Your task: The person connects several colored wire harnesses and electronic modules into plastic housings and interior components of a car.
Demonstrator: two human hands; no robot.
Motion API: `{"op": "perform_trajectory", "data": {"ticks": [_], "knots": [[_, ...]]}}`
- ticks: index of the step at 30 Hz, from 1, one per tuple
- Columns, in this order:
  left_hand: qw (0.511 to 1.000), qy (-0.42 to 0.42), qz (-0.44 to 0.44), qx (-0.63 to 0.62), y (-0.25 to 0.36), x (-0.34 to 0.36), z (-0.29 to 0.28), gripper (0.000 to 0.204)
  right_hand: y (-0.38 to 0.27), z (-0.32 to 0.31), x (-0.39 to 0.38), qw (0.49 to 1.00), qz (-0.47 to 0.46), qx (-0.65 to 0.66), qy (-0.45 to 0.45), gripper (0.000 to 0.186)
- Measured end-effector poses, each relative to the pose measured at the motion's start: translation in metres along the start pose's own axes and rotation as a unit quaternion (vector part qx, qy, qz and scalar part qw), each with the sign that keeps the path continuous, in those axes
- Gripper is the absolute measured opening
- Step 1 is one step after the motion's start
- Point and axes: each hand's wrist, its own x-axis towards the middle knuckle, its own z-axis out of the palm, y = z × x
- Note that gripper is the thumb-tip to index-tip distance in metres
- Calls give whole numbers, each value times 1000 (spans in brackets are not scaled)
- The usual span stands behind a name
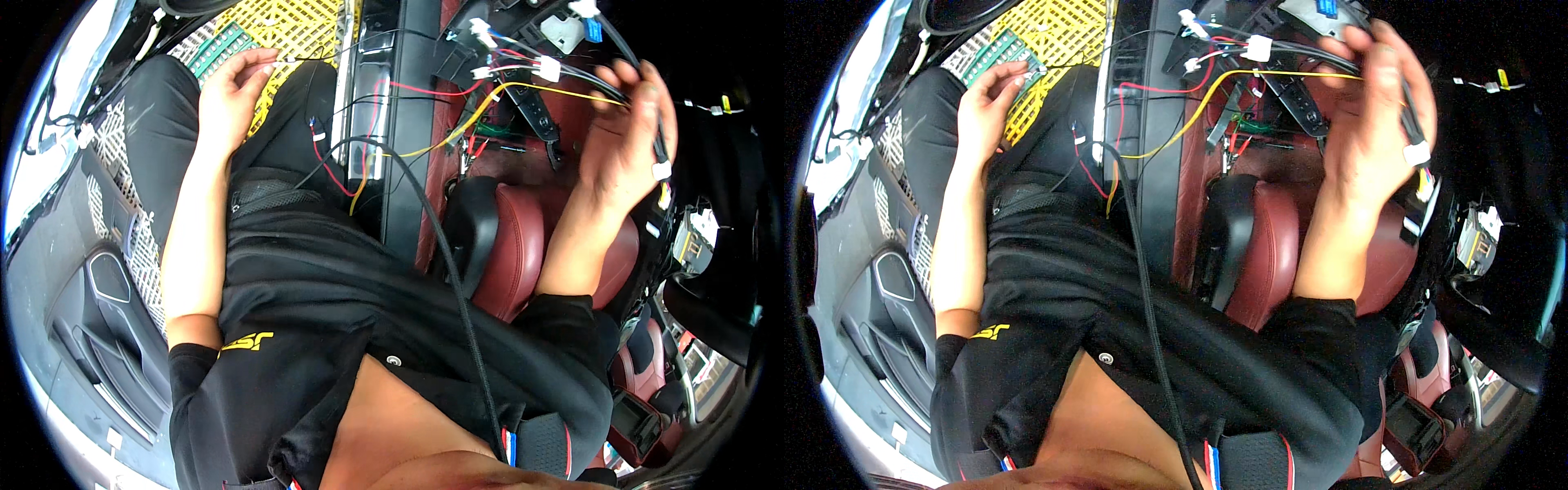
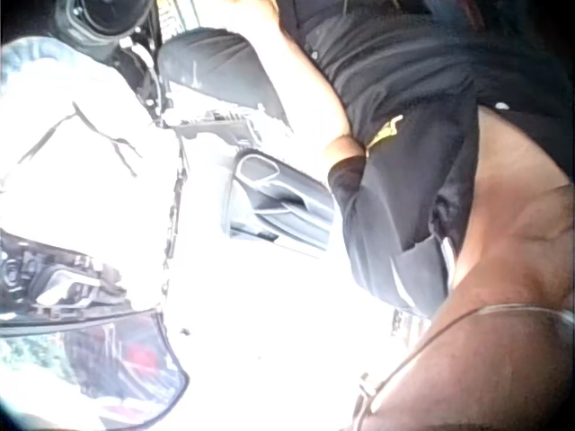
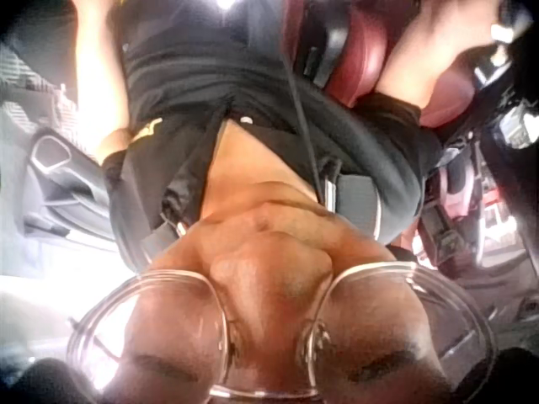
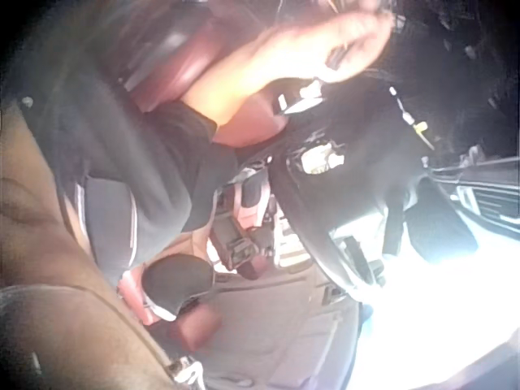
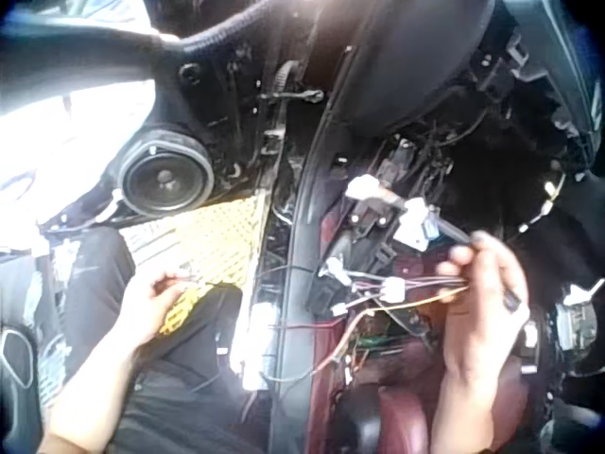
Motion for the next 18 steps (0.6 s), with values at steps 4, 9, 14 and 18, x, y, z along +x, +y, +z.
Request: {"op": "perform_trajectory", "data": {"ticks": [4,9,14,18], "knots": [[1000,-10,-17,-22,-5,3,1,25,-15,-6,-2,986,-130,-71,80,43],[997,-1,-36,-72,-11,4,0,26,-19,-19,3,964,-213,-109,116,43],[997,4,-31,-67,-8,3,3,27,-15,-21,-3,991,-112,-79,9,51],[999,-3,-21,-44,1,0,5,27,-9,-8,-7,998,-22,-62,-23,43]]}}
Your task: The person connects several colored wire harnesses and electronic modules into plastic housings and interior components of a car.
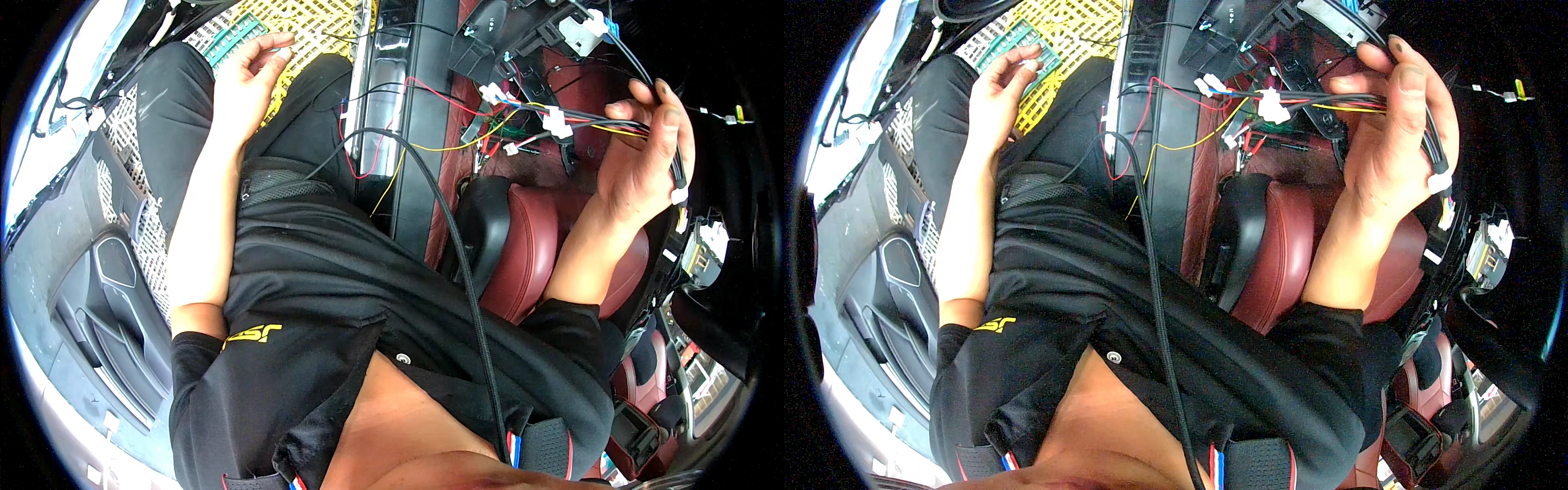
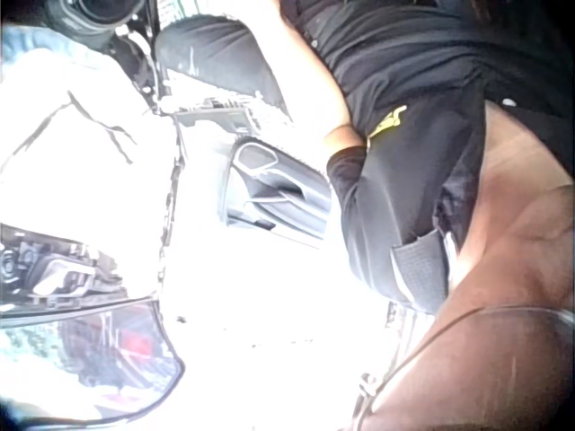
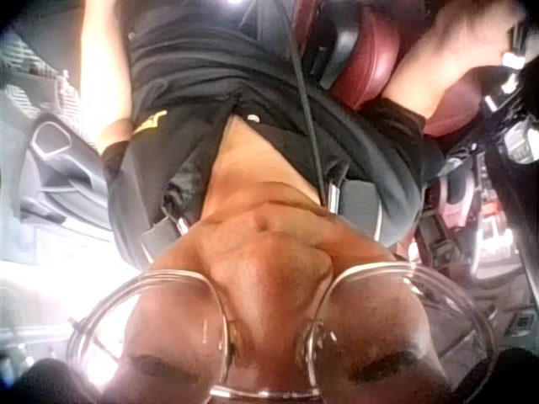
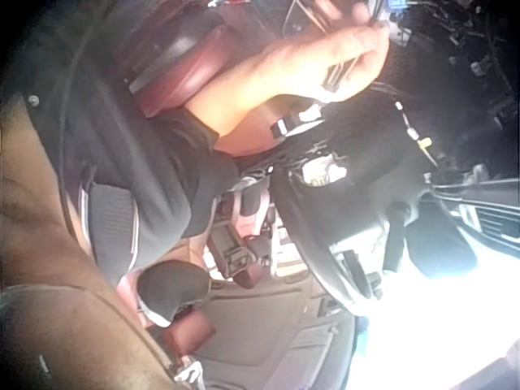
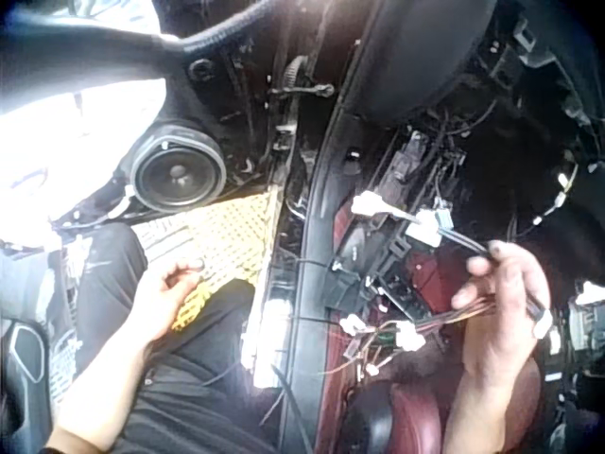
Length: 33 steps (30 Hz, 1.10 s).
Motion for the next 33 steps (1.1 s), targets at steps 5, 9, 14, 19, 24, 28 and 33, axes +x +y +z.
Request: {"op": "perform_trajectory", "data": {"ticks": [5,9,14,19,24,28,33], "knots": [[1000,9,-1,-13,4,-2,-1,28,5,-6,2,999,22,40,-30,45],[999,12,9,-31,0,-1,-5,28,3,-11,0,994,54,79,-50,55],[1000,10,3,-28,2,-1,-4,29,-1,-4,0,990,34,96,-98,53],[1000,7,13,-20,2,-1,-3,29,-4,0,-3,986,13,96,-135,50],[999,9,11,-33,3,-4,-2,28,0,3,-16,964,121,-72,-224,32],[997,-43,48,-34,34,-18,14,28,2,27,-28,847,163,-228,-451,40],[940,-324,102,-37,109,-56,52,54,7,38,-30,749,80,-283,-593,42]]}}
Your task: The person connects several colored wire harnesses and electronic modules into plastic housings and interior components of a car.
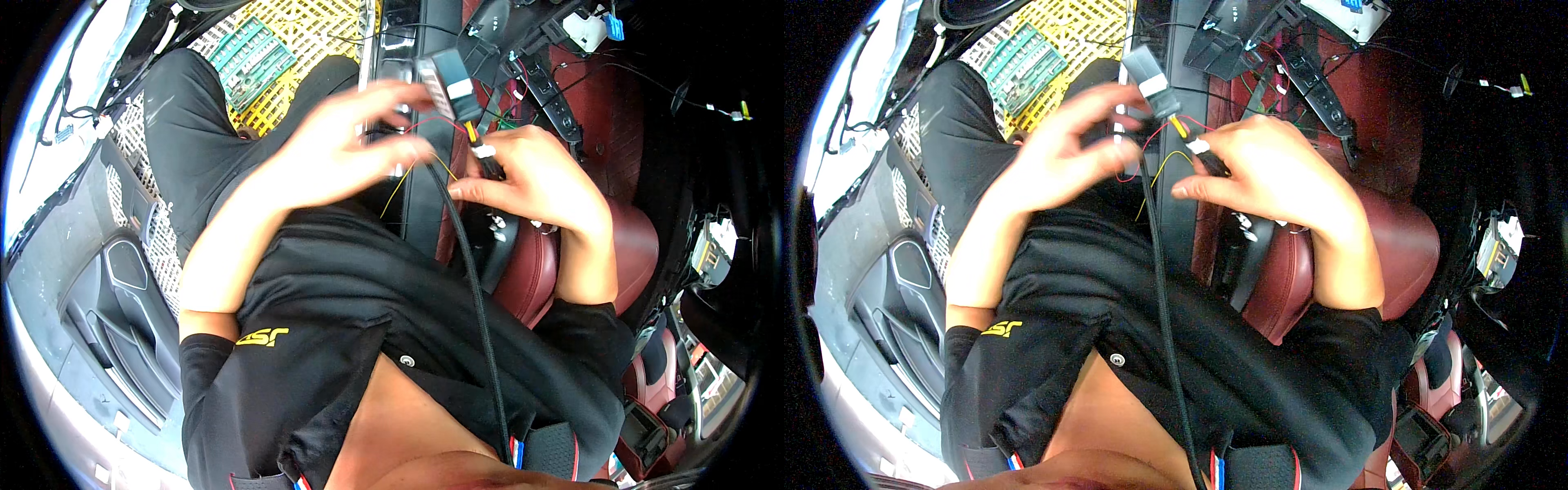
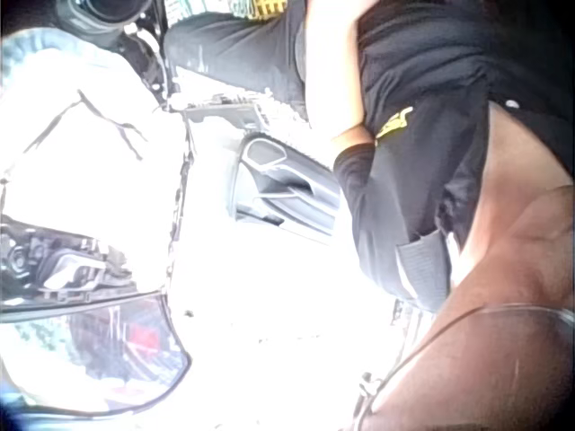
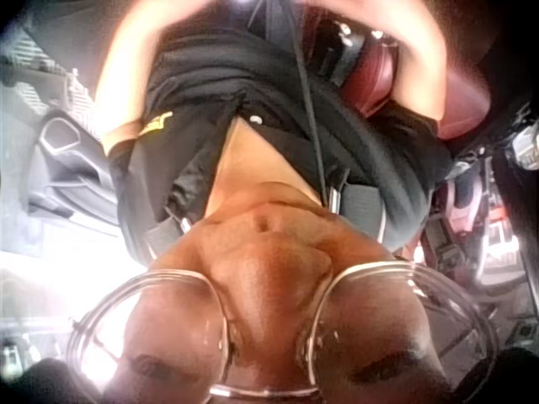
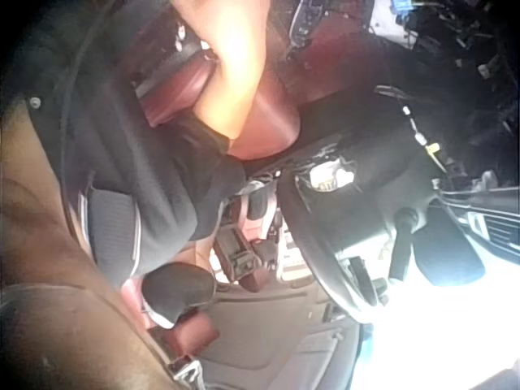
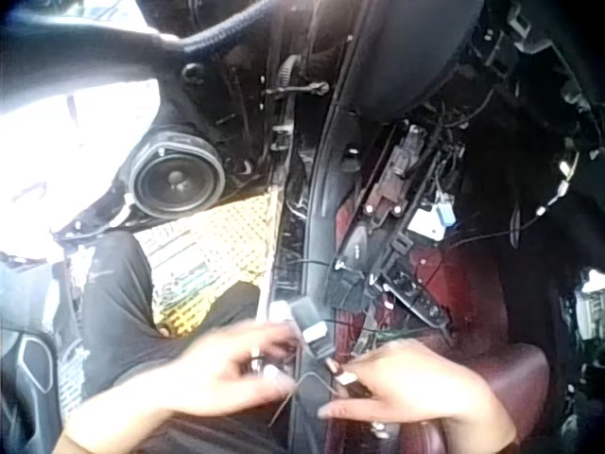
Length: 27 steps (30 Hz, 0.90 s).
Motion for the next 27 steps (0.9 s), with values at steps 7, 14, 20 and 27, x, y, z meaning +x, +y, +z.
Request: {"op": "perform_trajectory", "data": {"ticks": [7,14,20,27], "knots": [[939,-39,-49,-339,-14,20,45,45,5,8,1,998,-56,-5,-28,29],[902,200,-14,-381,-12,15,10,23,10,1,9,991,-104,32,82,32],[871,318,16,-374,-15,14,-11,24,-1,0,2,971,12,226,72,26],[883,186,4,-431,-20,11,-5,27,1,3,6,916,52,374,135,30]]}}
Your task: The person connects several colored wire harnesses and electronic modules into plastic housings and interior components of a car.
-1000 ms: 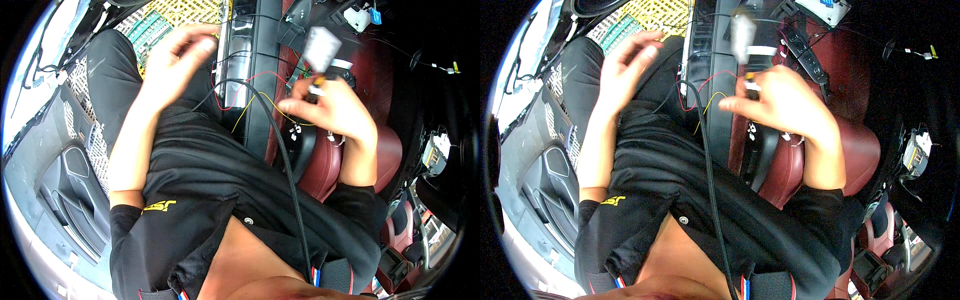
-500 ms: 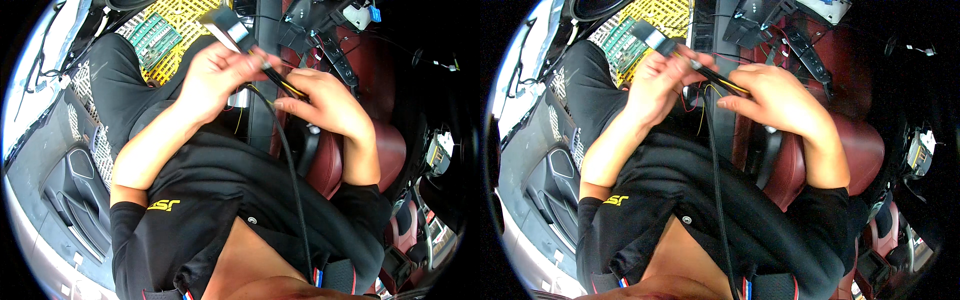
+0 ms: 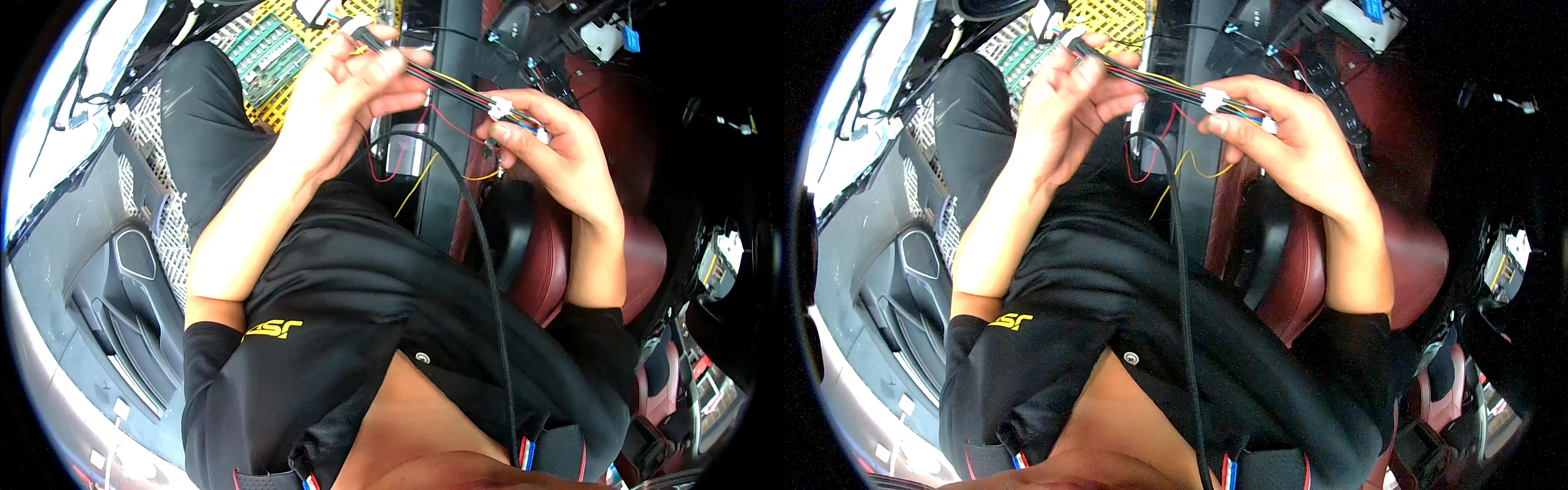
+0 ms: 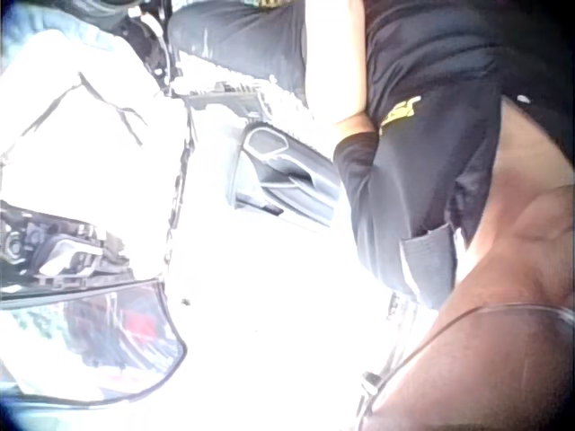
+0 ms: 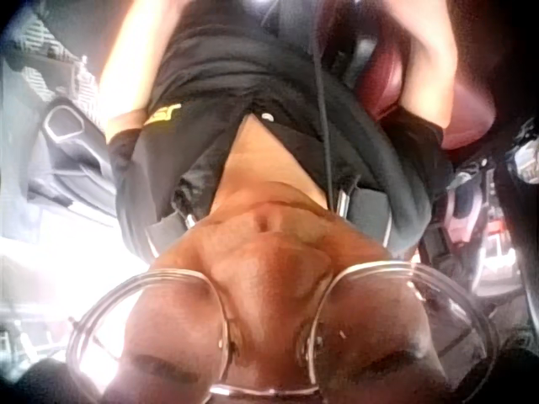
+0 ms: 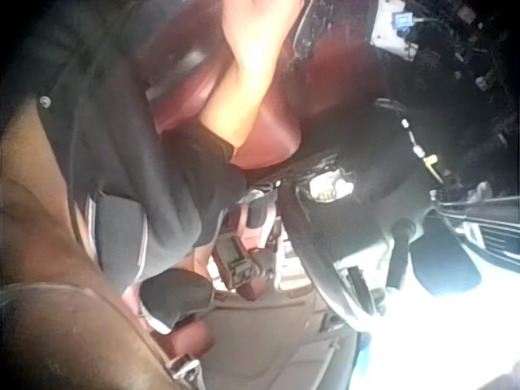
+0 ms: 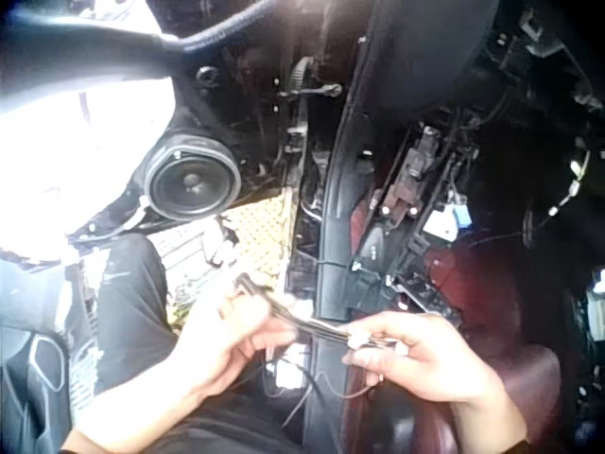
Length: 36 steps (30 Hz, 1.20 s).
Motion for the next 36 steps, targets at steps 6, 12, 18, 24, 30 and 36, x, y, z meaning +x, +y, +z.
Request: {"op": "perform_trajectory", "data": {"ticks": [6,12,18,24,30,36], "knots": [[1000,-2,4,-31,-6,2,11,15,6,1,1,994,-59,94,16,36],[998,23,51,-25,-5,-3,9,19,5,-6,1,993,-56,98,34,33],[998,38,58,2,-9,-4,10,17,6,-10,3,993,-58,99,34,28],[999,8,41,0,-6,-6,11,16,7,-10,3,993,-51,93,45,24],[997,-2,69,18,-11,-10,15,25,6,-13,3,995,-39,92,18,22],[998,33,40,47,-14,-12,23,20,3,-11,3,990,-56,129,16,20]]}}
